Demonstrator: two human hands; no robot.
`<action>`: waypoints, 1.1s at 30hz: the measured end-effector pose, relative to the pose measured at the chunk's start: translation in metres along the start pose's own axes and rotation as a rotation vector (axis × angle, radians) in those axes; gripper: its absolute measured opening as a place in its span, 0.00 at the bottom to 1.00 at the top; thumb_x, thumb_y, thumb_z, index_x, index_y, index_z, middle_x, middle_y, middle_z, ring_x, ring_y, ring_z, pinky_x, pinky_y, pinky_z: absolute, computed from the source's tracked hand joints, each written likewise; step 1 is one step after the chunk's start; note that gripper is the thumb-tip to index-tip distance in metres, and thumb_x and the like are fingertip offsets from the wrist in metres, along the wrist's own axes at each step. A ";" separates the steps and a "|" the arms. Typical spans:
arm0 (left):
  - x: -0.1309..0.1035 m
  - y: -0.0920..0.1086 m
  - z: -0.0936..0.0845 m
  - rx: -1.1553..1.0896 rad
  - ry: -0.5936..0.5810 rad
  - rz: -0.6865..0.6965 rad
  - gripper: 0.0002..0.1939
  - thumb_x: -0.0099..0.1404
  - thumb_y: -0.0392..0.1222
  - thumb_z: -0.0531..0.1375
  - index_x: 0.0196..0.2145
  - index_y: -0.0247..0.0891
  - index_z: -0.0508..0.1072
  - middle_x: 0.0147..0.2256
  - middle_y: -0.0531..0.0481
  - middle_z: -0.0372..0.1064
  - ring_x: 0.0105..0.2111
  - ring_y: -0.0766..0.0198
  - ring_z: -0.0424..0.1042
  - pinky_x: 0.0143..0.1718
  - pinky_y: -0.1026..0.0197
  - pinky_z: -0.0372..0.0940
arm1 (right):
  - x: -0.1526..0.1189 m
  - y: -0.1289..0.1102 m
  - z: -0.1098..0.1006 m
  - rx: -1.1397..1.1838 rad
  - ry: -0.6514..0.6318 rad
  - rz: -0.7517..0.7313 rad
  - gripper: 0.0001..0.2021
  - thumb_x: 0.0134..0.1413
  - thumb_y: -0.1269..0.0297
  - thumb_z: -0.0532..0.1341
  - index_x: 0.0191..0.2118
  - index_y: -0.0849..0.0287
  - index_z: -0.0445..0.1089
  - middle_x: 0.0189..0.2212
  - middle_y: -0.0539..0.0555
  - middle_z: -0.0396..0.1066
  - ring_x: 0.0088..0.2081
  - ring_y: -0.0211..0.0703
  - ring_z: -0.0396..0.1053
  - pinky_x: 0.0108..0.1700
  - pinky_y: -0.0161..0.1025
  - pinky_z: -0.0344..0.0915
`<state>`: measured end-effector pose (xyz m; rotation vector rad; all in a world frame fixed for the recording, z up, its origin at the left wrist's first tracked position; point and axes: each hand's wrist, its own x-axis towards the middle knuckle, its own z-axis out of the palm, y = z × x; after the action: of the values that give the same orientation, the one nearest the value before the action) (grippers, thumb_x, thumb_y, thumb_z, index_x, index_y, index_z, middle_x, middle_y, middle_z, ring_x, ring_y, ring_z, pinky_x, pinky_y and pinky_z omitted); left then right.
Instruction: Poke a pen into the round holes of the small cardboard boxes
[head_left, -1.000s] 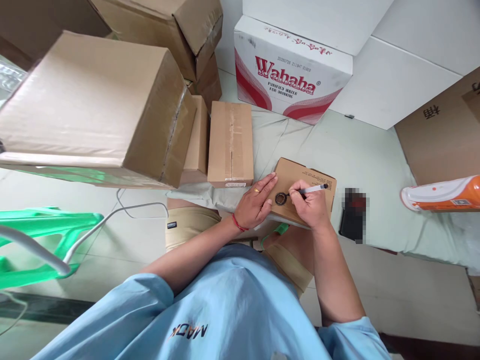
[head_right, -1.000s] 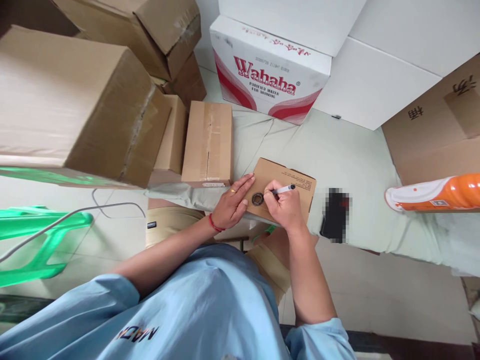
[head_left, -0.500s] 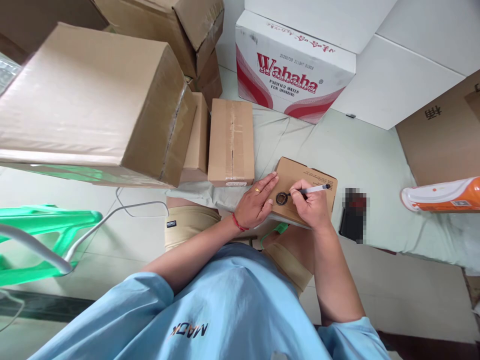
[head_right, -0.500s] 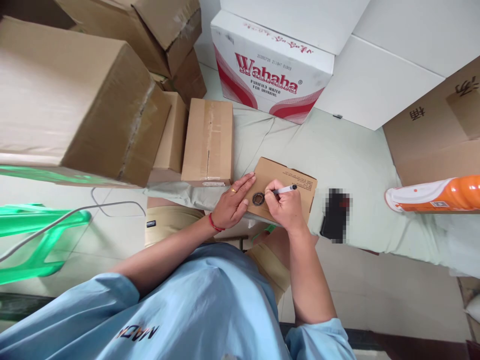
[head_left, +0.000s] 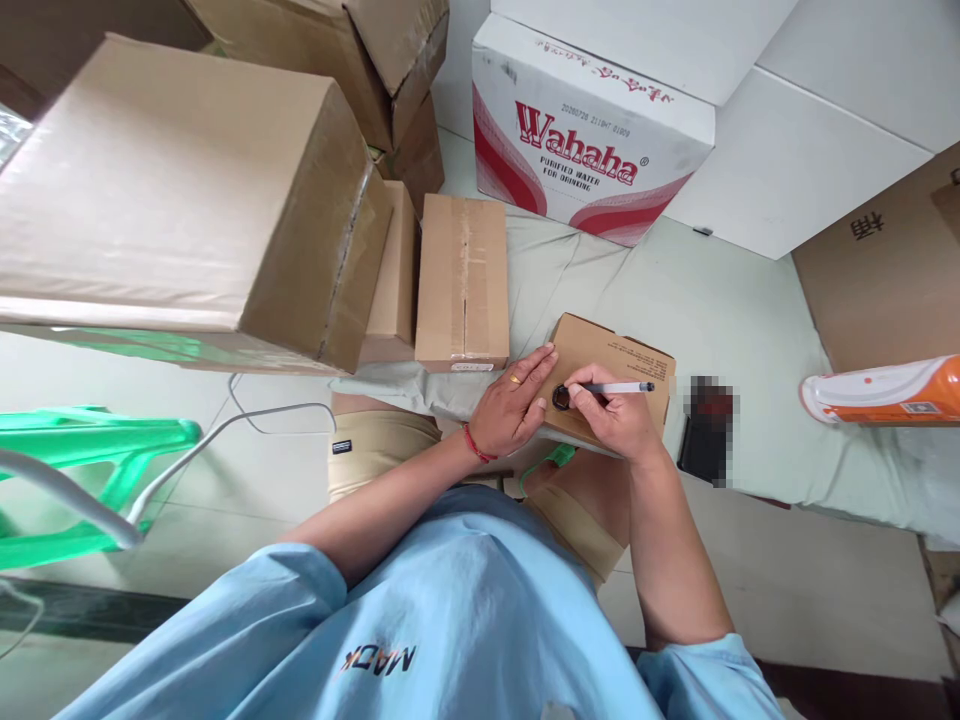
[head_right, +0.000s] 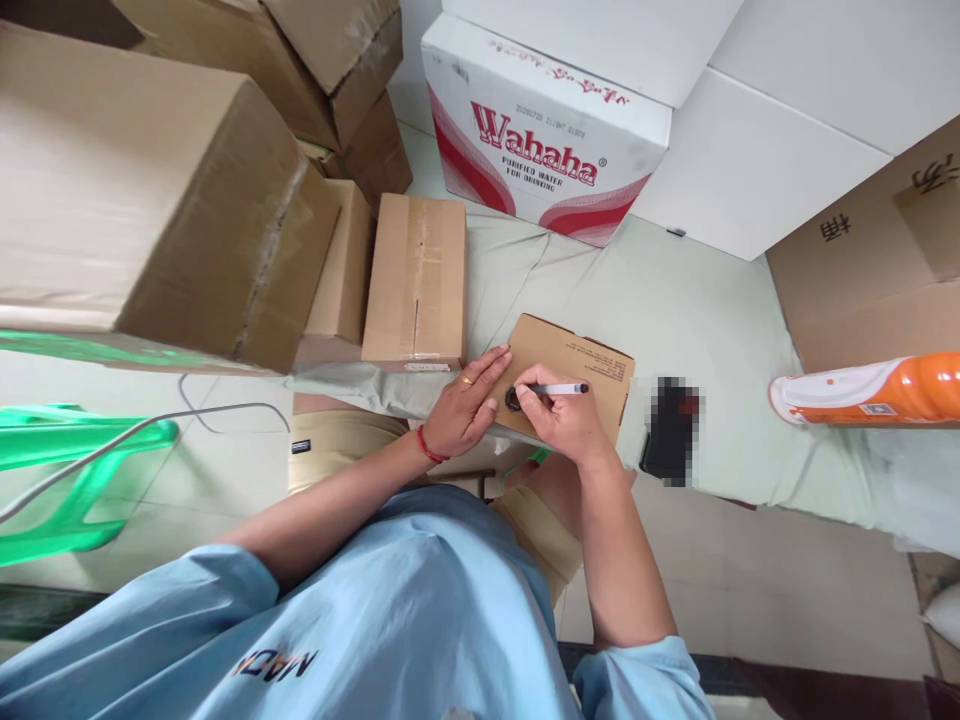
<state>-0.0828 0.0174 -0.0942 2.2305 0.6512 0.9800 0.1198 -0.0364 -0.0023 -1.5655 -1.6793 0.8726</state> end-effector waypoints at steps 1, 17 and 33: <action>0.000 0.000 0.000 0.000 0.002 0.001 0.36 0.80 0.41 0.49 0.81 0.43 0.45 0.77 0.36 0.50 0.76 0.49 0.57 0.76 0.43 0.59 | 0.000 0.000 0.000 -0.001 -0.002 -0.002 0.10 0.71 0.56 0.59 0.40 0.53 0.75 0.29 0.49 0.75 0.31 0.40 0.70 0.35 0.38 0.64; 0.000 0.000 0.000 -0.004 -0.002 -0.009 0.35 0.80 0.42 0.48 0.81 0.43 0.46 0.77 0.36 0.50 0.76 0.48 0.57 0.75 0.42 0.59 | 0.002 0.002 0.001 0.000 0.051 0.020 0.10 0.71 0.57 0.59 0.38 0.53 0.73 0.29 0.49 0.74 0.30 0.40 0.68 0.35 0.37 0.63; -0.001 -0.002 0.001 0.014 -0.004 -0.002 0.36 0.79 0.41 0.50 0.81 0.42 0.46 0.77 0.34 0.51 0.75 0.48 0.58 0.75 0.43 0.60 | 0.004 0.001 -0.001 -0.020 0.142 0.014 0.08 0.65 0.62 0.59 0.32 0.53 0.70 0.23 0.47 0.66 0.26 0.39 0.62 0.31 0.37 0.58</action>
<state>-0.0828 0.0179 -0.0959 2.2434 0.6600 0.9728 0.1207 -0.0321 -0.0028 -1.6157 -1.5828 0.7362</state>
